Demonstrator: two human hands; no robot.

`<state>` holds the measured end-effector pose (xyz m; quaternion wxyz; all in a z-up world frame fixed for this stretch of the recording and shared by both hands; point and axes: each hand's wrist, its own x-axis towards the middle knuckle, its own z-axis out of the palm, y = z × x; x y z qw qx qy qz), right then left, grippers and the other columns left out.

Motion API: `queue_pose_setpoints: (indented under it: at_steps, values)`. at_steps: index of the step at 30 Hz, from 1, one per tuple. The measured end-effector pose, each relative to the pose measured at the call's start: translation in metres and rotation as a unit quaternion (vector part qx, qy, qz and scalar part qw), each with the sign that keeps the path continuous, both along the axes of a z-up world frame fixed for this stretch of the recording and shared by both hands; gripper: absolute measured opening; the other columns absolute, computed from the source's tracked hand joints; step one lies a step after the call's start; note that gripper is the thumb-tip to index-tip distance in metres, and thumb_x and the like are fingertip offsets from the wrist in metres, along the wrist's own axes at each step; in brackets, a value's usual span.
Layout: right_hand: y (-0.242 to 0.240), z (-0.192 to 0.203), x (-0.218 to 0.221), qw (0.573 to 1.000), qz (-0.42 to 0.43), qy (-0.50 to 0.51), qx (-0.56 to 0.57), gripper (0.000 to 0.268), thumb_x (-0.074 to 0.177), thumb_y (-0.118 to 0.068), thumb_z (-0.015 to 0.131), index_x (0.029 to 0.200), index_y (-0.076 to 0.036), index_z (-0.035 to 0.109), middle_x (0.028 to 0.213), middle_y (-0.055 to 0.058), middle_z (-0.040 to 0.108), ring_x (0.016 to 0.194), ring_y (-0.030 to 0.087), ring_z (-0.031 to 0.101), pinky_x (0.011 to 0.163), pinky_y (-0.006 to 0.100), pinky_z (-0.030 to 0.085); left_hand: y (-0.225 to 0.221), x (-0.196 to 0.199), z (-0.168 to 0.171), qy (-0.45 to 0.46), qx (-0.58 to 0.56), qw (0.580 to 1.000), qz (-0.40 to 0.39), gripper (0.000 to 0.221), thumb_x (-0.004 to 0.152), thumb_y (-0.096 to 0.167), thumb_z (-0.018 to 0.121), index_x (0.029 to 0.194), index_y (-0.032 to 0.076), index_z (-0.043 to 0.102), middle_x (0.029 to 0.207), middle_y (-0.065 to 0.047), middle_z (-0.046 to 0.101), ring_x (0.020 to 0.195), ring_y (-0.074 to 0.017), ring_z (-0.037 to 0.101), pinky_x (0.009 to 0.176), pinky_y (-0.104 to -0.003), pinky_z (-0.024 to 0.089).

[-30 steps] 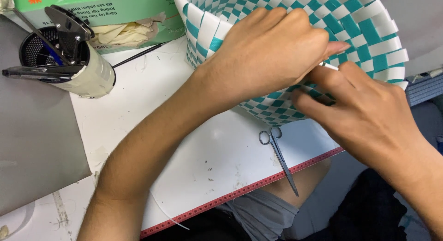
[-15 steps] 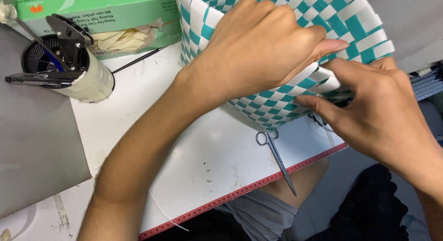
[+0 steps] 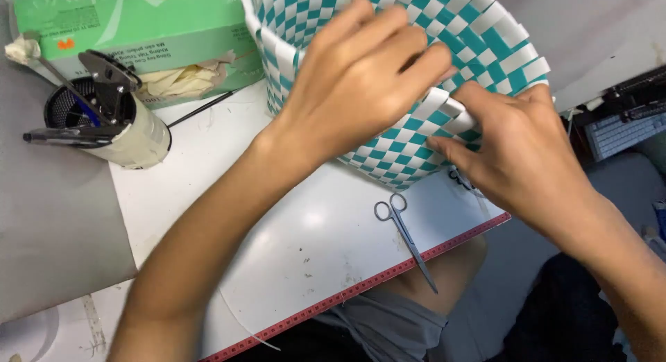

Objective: Finishing the rim of a woven plastic basket by tucking the loose ends of the plastic strips into the existing weave.

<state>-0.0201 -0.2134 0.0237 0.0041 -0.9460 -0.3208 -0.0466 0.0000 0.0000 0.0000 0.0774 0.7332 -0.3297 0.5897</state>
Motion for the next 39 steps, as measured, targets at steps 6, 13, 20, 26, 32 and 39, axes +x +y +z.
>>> queue_pose_setpoints:
  at_steps: [6, 13, 20, 26, 32, 39]
  values:
    - [0.005, -0.013, 0.013, 0.99, 0.03, -0.098, -0.101, 0.05, 0.074, -0.045, 0.079, 0.109, -0.013, 0.067, 0.064, 0.003, 0.066, 0.061, 0.03, 0.063, 0.076, 0.044, 0.045, 0.01, -0.017, 0.001, 0.095, 0.042, 0.994, -0.047, 0.007, 0.097, 0.012, 0.07, 0.099, 0.007, 0.065, 0.09, -0.005, 0.064, 0.096, -0.0259, 0.058, 0.083, -0.038, 0.044]
    - [-0.004, -0.03, 0.014, 0.975, -0.016, -0.138, -0.175, 0.044, 0.083, -0.059, 0.069, 0.077, -0.015, 0.064, 0.068, 0.001, 0.066, 0.063, 0.03, 0.06, 0.079, 0.039, 0.036, -0.031, -0.003, 0.009, 0.554, 0.106, 0.825, -0.037, 0.006, 0.08, 0.006, 0.062, 0.083, 0.008, 0.057, 0.08, -0.016, 0.057, 0.066, -0.0441, 0.059, 0.047, -0.052, 0.044]
    - [-0.014, -0.033, 0.015, 0.984, 0.025, -0.167, -0.059, 0.025, 0.085, -0.039, 0.08, 0.082, -0.02, 0.063, 0.059, -0.001, 0.054, 0.061, 0.024, 0.054, 0.078, 0.037, 0.032, -0.039, 0.009, 0.024, 0.691, 0.067, 0.716, -0.076, 0.018, 0.088, 0.025, 0.059, 0.085, 0.009, 0.051, 0.086, -0.013, 0.057, 0.074, -0.0322, 0.06, 0.054, -0.045, 0.046]
    - [-0.031, -0.035, 0.026, 0.991, 0.051, -0.124, -0.007, 0.038, 0.075, -0.038, 0.086, 0.078, -0.006, 0.066, 0.067, 0.007, 0.061, 0.067, 0.028, 0.058, 0.081, 0.042, 0.039, -0.06, 0.018, 0.036, 0.704, 0.102, 0.7, -0.058, 0.023, 0.073, 0.009, 0.067, 0.086, 0.008, 0.049, 0.092, -0.01, 0.053, 0.068, -0.0239, 0.06, 0.05, -0.039, 0.043]
    - [-0.049, -0.011, 0.035, 0.98, 0.155, -0.119, -0.035, 0.029, 0.088, -0.037, 0.076, 0.089, -0.009, 0.067, 0.069, 0.004, 0.06, 0.073, 0.024, 0.058, 0.084, 0.04, 0.039, -0.071, 0.031, 0.035, 0.68, 0.122, 0.723, -0.023, 0.049, 0.066, 0.024, 0.088, 0.098, 0.012, 0.052, 0.102, -0.011, 0.057, 0.079, -0.028, 0.065, 0.054, -0.041, 0.05]
    - [-0.04, -0.025, 0.021, 0.945, 0.161, -0.227, 0.172, 0.038, 0.1, -0.026, 0.077, 0.103, 0.011, 0.065, 0.101, 0.023, 0.067, 0.099, 0.039, 0.063, 0.1, 0.043, 0.037, -0.054, 0.044, 0.031, 0.591, 0.089, 0.8, -0.061, 0.034, 0.041, -0.006, 0.064, 0.056, 0.013, 0.042, 0.052, -0.003, 0.054, 0.051, -0.0239, 0.059, 0.039, -0.041, 0.037]
